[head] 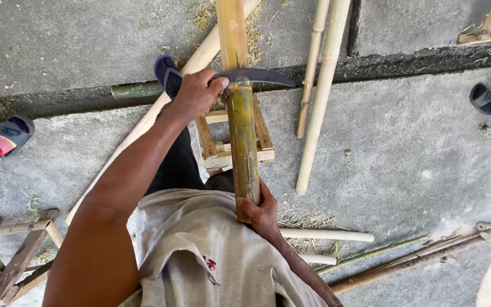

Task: Using a hooked blade to shave and smooth the surface of a bamboo stalk.

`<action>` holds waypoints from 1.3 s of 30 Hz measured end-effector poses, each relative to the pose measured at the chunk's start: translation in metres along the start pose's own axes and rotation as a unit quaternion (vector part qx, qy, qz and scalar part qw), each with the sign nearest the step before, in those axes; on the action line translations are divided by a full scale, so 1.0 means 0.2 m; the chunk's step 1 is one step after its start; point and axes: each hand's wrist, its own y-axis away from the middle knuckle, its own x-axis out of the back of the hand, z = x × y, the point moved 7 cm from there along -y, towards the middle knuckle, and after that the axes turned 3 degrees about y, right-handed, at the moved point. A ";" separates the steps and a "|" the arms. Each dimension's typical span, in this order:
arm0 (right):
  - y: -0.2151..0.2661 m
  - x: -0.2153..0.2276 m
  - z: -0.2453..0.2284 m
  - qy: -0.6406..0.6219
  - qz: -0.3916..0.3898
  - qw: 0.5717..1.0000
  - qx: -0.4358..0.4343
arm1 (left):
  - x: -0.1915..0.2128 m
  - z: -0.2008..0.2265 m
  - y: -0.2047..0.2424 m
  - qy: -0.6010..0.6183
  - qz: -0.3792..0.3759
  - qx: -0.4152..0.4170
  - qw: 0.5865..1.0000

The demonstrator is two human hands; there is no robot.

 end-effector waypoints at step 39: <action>0.07 -0.02 0.00 0.003 0.016 1.000 -0.006 | 0.00 -0.08 -0.02 0.024 0.005 -0.031 0.999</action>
